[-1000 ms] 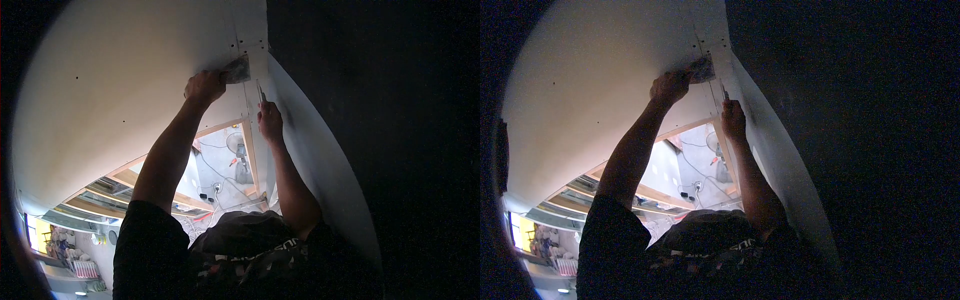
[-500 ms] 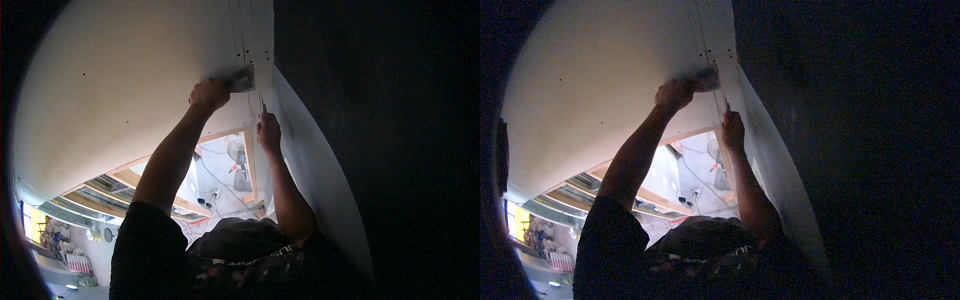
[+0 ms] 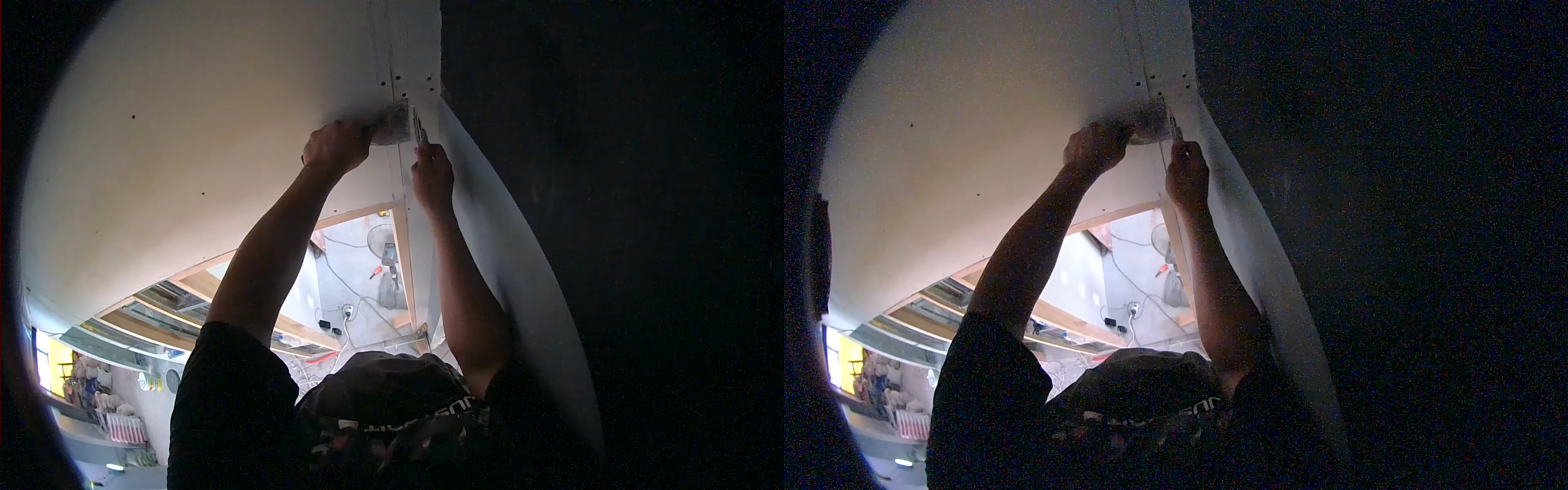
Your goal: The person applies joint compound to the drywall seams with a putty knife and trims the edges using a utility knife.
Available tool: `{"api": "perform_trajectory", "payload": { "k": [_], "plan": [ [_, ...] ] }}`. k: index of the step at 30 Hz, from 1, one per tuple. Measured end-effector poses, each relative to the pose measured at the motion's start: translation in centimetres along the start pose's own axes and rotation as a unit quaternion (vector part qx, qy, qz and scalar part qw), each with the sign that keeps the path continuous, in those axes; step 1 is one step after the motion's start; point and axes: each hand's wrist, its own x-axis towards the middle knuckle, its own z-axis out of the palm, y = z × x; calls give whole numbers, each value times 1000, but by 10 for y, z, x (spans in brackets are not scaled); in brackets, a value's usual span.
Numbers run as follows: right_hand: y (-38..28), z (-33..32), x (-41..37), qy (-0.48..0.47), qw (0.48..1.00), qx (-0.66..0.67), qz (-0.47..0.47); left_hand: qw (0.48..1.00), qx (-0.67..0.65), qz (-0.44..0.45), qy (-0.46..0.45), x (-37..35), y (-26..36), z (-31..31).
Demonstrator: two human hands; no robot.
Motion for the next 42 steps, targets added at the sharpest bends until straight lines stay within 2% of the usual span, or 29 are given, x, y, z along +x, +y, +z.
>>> {"api": "perform_trajectory", "payload": {
  "k": [2,5,11,15,17,18,20,21,23,27,29,30,32,33,35,39,42],
  "plan": [
    [-9,1,5,17,998,-28,-54,1000,-6,17,22,2,-2,3],
    [-6,2,12,5,999,-38,-36,997,-11,56,48,21,-18,29],
    [6,6,16,18,996,-35,-74,998,4,51,46,7,-10,12],
    [4,2,19,-26,998,-41,-26,999,5,37,34,12,-13,17],
    [34,15,28,7,996,-8,-86,998,5,40,38,11,-12,16],
    [49,22,32,6,996,-8,-87,999,4,39,38,11,-12,17],
    [72,31,39,25,981,48,-184,999,6,37,36,13,-14,19],
    [69,30,39,24,981,48,-184,999,6,37,35,12,-14,18],
    [65,24,34,-21,993,43,-105,998,-6,45,32,11,-14,16],
    [32,16,26,12,993,12,-118,997,-12,54,46,20,-22,27],
    [22,9,22,-19,999,-26,-41,998,-13,53,43,15,-20,23],
    [27,10,24,-20,999,-26,-41,998,-13,52,43,15,-19,22],
    [39,12,27,16,986,-38,-162,999,-5,46,25,14,-17,21],
    [35,10,26,15,986,-39,-161,999,-6,46,24,16,-19,24],
    [28,6,23,-51,996,72,-13,998,-7,61,20,21,-22,29],
    [26,4,24,-14,997,19,-69,999,-4,47,2,17,-20,22],
    [3,-6,18,-26,999,31,-13,999,-13,42,20,15,-18,19]
  ]
}}
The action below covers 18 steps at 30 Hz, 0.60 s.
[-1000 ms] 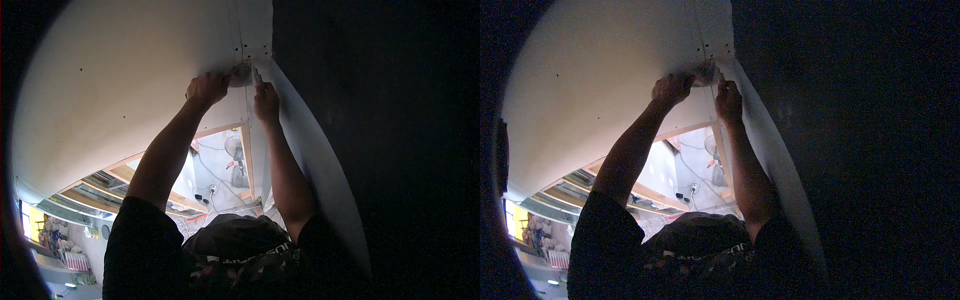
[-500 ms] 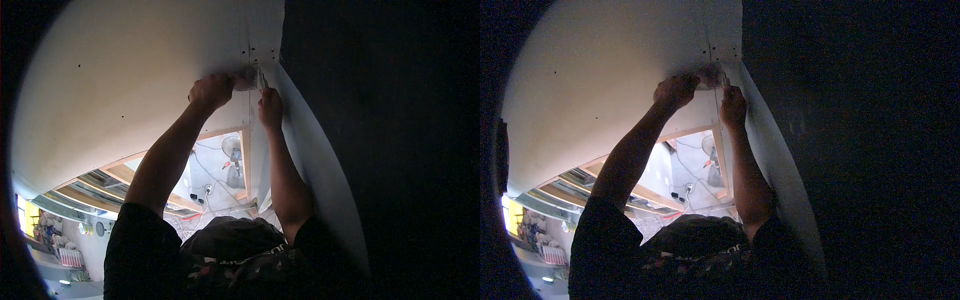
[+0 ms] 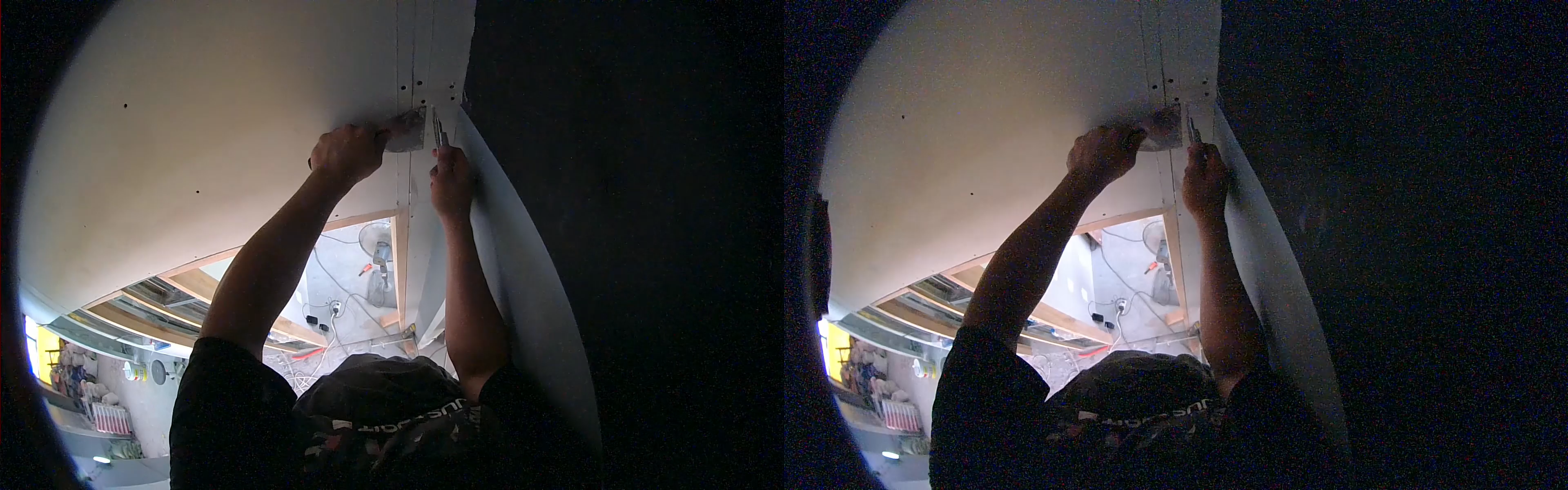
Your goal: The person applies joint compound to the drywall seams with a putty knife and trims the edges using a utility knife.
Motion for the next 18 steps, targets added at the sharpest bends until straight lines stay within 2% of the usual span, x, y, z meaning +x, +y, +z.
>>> {"api": "perform_trajectory", "payload": {
  "k": [3,5,9,11,18],
  "plan": [
    [1,1,-1,-14,1000,16,15,1000,12,14,-7,2,-2,3],
    [10,4,1,-1,1000,-9,-29,1000,9,16,0,1,-2,4],
    [26,11,4,7,1000,-15,-26,999,5,32,7,-2,-3,1],
    [38,13,9,13,997,-14,-77,999,3,33,15,0,-4,3],
    [11,12,1,-2,998,-32,-59,1000,3,-1,-18,1,-2,2]
  ]
}}
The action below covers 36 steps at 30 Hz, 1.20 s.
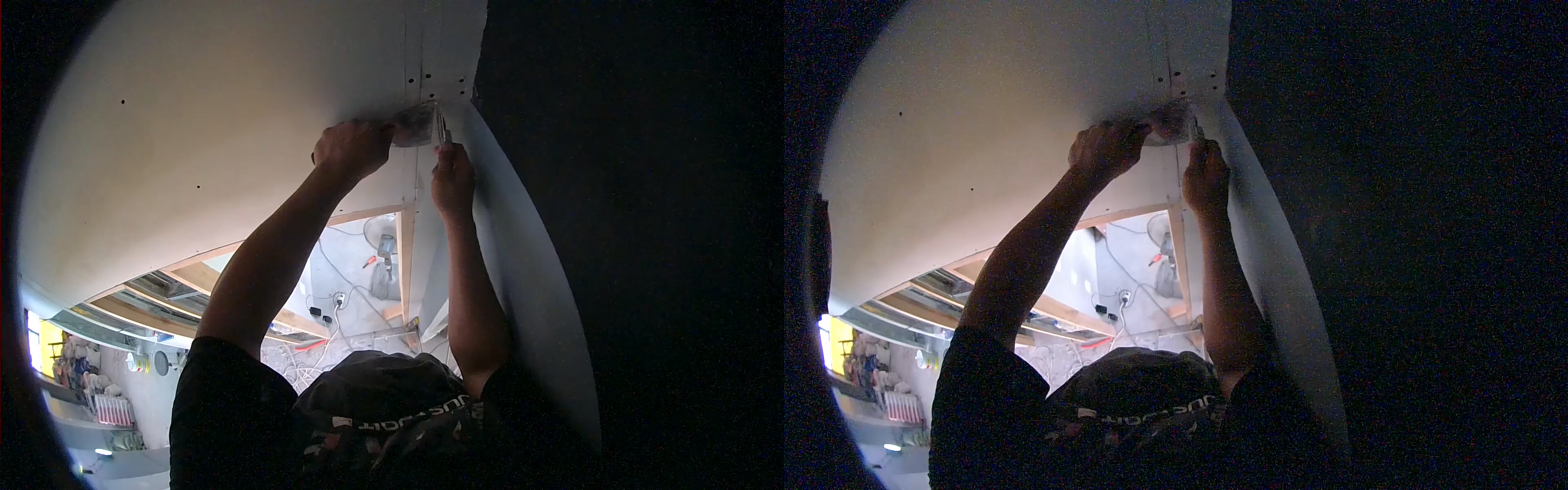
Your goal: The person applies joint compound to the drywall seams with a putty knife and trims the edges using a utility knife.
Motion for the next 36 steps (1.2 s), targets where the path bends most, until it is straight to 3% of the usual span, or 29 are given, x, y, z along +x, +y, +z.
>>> {"api": "perform_trajectory", "payload": {
  "k": [3,8,21,23,30,33,36],
  "plan": [
    [-22,-7,-5,18,995,-88,-47,1000,10,9,7,-2,-1,-1],
    [-43,-9,-9,-21,992,-110,54,997,41,51,36,-1,-1,-2],
    [-2,-3,-36,-27,989,-138,35,999,-19,-21,25,-4,3,-6],
    [-4,-6,-40,-39,987,-141,64,999,-4,15,39,0,0,0],
    [6,-33,-76,-98,963,-220,118,998,-26,7,54,-7,7,-18],
    [2,-32,-70,-5,994,-111,-2,999,21,25,-4,-11,9,-16],
    [-18,-22,-33,-3,998,-46,45,999,-22,28,18,-6,7,-13]
  ]
}}
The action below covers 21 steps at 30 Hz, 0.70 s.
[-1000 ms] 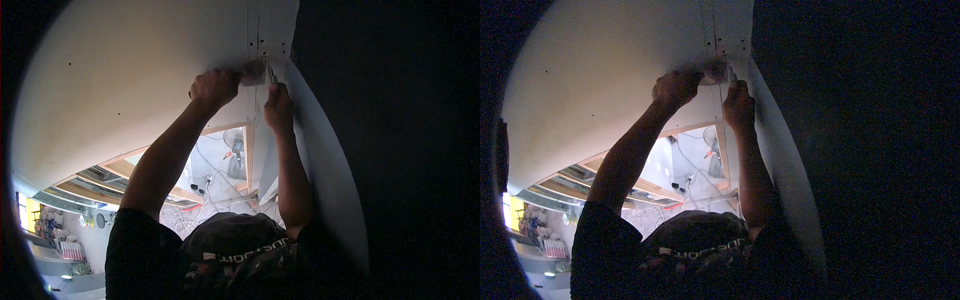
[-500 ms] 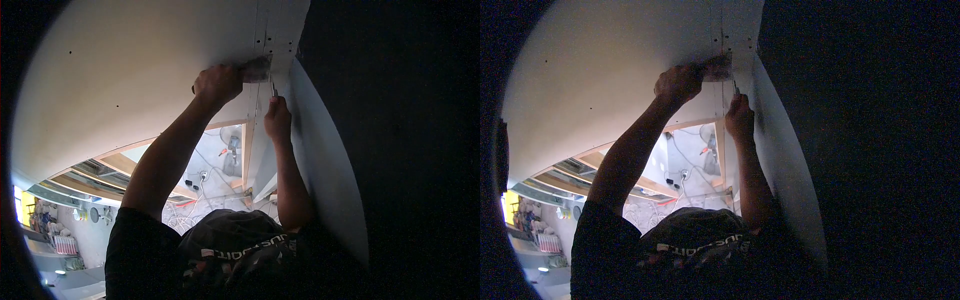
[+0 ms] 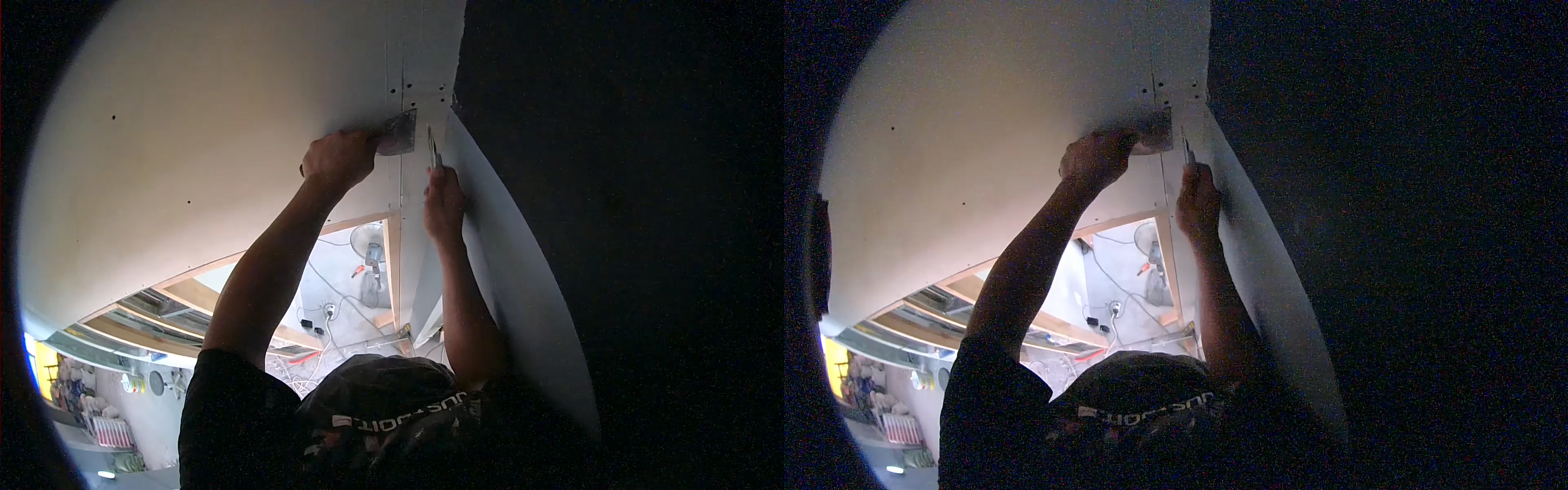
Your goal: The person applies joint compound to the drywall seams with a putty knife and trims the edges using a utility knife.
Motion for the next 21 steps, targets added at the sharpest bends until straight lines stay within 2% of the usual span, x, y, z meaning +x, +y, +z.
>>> {"api": "perform_trajectory", "payload": {
  "k": [6,9,16,18,21],
  "plan": [
    [20,25,44,44,993,20,-111,999,4,-36,-7,4,-2,4],
    [24,27,47,31,996,8,-83,998,-2,-56,-5,3,-2,4],
    [29,29,35,24,995,29,-93,1000,3,2,11,-1,-3,2],
    [19,19,35,30,992,-48,-113,1000,12,11,20,-1,-3,0],
    [-3,7,30,-2,994,-66,-83,1000,10,7,13,-2,-4,0]
  ]
}}
